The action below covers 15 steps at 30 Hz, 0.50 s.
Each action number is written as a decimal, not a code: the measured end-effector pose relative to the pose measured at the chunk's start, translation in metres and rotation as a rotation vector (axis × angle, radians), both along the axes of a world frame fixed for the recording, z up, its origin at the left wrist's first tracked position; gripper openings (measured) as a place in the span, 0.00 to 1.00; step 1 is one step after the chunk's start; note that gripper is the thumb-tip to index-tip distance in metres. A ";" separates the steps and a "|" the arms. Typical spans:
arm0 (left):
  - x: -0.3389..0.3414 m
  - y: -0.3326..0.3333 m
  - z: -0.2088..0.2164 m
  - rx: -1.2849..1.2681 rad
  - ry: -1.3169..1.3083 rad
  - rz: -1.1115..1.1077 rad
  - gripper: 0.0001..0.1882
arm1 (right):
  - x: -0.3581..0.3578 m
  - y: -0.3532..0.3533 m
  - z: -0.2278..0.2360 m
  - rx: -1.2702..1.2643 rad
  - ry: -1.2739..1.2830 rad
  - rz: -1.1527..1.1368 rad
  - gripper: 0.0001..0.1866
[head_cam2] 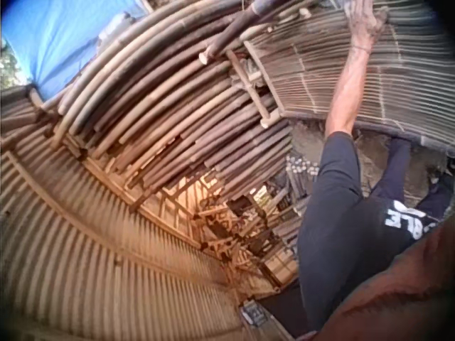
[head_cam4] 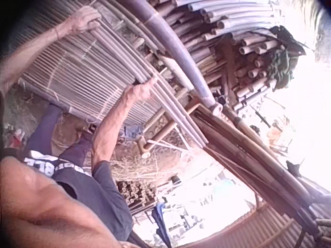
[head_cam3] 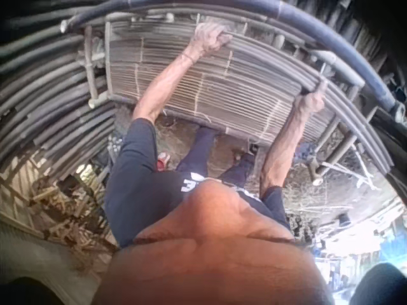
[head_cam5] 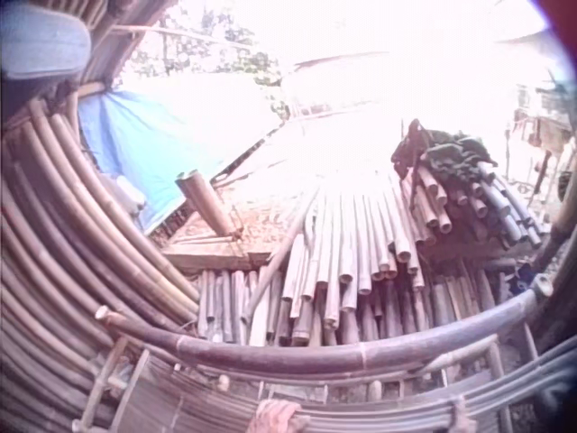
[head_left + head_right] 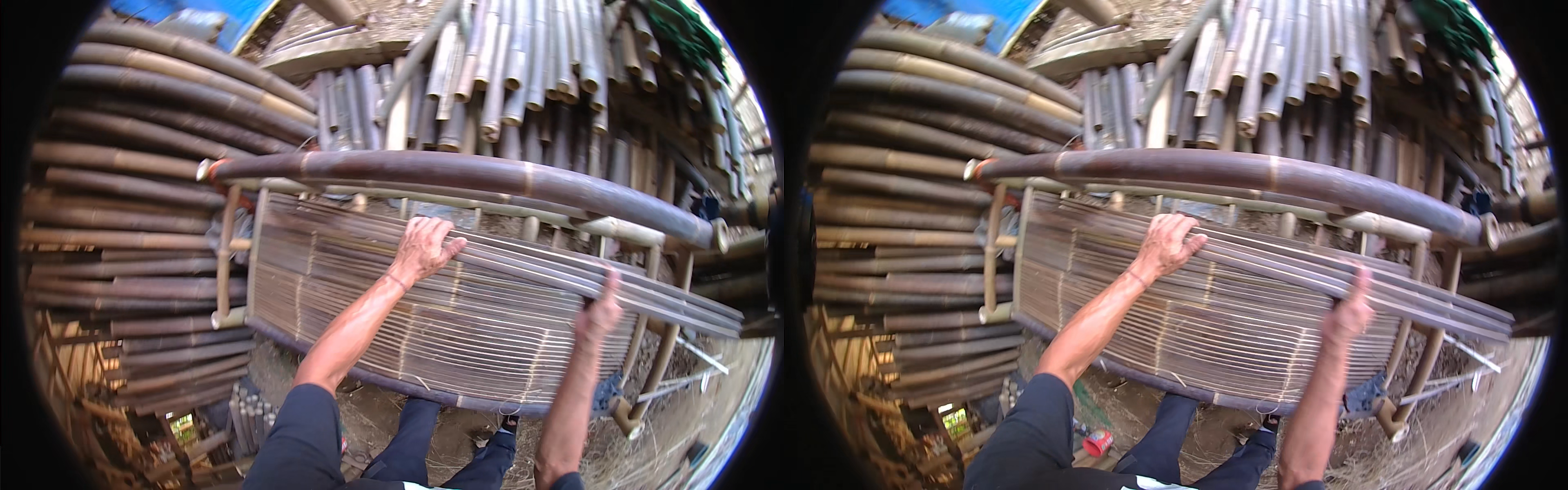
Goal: The person arranges thin bamboo strips into a frame and then sits on the ground to tie the strips to the frame using orange string. The person repeatedly wraps and knots the string to secure the strips in place.
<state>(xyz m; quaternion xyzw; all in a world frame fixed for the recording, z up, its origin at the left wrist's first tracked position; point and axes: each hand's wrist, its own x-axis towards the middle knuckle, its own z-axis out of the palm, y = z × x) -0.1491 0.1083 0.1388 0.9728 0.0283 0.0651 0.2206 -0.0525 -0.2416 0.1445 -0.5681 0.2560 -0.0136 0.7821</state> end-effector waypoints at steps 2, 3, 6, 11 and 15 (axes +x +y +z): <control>-0.019 0.014 0.001 -0.039 0.178 -0.060 0.33 | 0.001 -0.059 0.029 0.066 0.099 0.008 0.19; -0.015 0.006 0.004 -0.087 0.284 -0.102 0.34 | 0.002 -0.107 0.036 0.128 0.086 0.054 0.19; 0.016 -0.049 0.023 -0.257 0.534 -0.304 0.38 | -0.002 -0.229 0.061 0.236 0.043 0.085 0.19; 0.037 -0.132 0.039 -0.587 1.171 -0.888 0.32 | -0.034 -0.346 0.111 -0.011 0.112 0.054 0.15; 0.000 -0.193 0.088 -0.657 1.696 -0.657 0.31 | -0.055 -0.406 0.126 0.122 0.167 -0.046 0.15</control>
